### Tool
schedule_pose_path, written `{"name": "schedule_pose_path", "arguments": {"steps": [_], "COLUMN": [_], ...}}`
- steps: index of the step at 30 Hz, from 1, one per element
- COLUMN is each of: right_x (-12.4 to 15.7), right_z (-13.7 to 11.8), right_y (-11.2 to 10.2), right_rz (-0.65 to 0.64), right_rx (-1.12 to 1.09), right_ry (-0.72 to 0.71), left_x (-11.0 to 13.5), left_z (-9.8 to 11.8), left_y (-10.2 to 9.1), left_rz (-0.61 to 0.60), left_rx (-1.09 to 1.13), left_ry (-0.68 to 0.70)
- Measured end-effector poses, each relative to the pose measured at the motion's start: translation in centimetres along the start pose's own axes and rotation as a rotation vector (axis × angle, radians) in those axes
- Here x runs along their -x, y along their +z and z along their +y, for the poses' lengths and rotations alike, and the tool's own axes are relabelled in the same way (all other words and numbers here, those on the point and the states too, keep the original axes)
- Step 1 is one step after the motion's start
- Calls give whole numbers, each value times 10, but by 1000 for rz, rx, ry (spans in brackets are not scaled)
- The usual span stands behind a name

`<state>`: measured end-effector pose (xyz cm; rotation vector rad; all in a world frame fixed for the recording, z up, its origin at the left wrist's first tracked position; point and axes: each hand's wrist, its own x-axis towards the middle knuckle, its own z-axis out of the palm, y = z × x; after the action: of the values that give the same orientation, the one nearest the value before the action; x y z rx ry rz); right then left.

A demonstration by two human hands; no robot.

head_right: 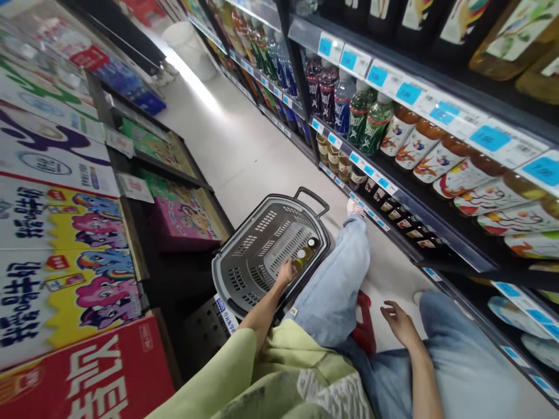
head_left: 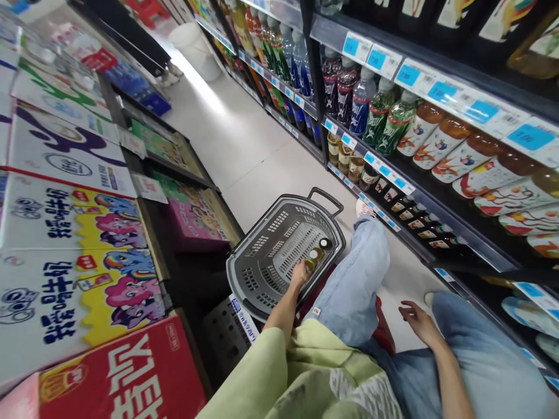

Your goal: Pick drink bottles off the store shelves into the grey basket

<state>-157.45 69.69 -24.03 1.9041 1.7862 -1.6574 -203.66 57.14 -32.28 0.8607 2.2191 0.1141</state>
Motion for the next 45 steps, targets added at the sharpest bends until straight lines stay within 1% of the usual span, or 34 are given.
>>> {"name": "schedule_pose_path", "arguments": {"steps": [3,7,11,15,19,23,25,27,28,29,30,31,33,35,37,38,39,41,43,45], "right_x": [-3,-2,-2,-3,-3,-4,-2,1,3,5,7,8,9,9,10,12,13,13,10,4], "right_z": [3,3,-1,-3,-5,-12,-20,-29,-34,-38,-43,-47,-54,-59,-63,-64,-64,-64,-62,-59], "right_y": [2,3,2,3,3,3,4,6,8,9,10,10,8,4,-1,-3,-4,-5,-3,0], "right_rz": [23,8,6,16,30,57,80,115,134,148,156,158,184,227,256,266,278,298,323,355], "right_rx": [2,19,30,33,29,11,13,16,12,6,-3,-7,-12,-26,-29,-29,-31,-47,-65,-77], "right_ry": [12,52,68,43,-49,-123,-140,-140,-137,-128,-125,-114,-101,-94,-95,-96,-95,-89,-82,-79], "left_x": [-11,-19,-18,-12,0,22,37,52,58,62,64,63,58,53,53,54,55,55,50,42], "left_z": [3,7,9,10,15,30,41,52,59,66,74,84,115,158,208,233,256,295,320,333], "left_y": [5,13,18,15,0,-28,-43,-57,-63,-69,-74,-78,-85,-87,-87,-87,-86,-87,-89,-90], "left_rz": [-52,-95,-106,-98,-87,-60,-38,1,38,115,177,215,235,217,236,262,288,307,281,259], "left_rx": [1,-16,-19,-15,-7,-6,-11,-7,6,82,163,218,267,186,-15,-138,-257,-454,-574,-629], "left_ry": [10,-12,-57,-116,-168,-165,-123,-45,3,58,138,212,397,603,749,773,767,701,658,657]}}
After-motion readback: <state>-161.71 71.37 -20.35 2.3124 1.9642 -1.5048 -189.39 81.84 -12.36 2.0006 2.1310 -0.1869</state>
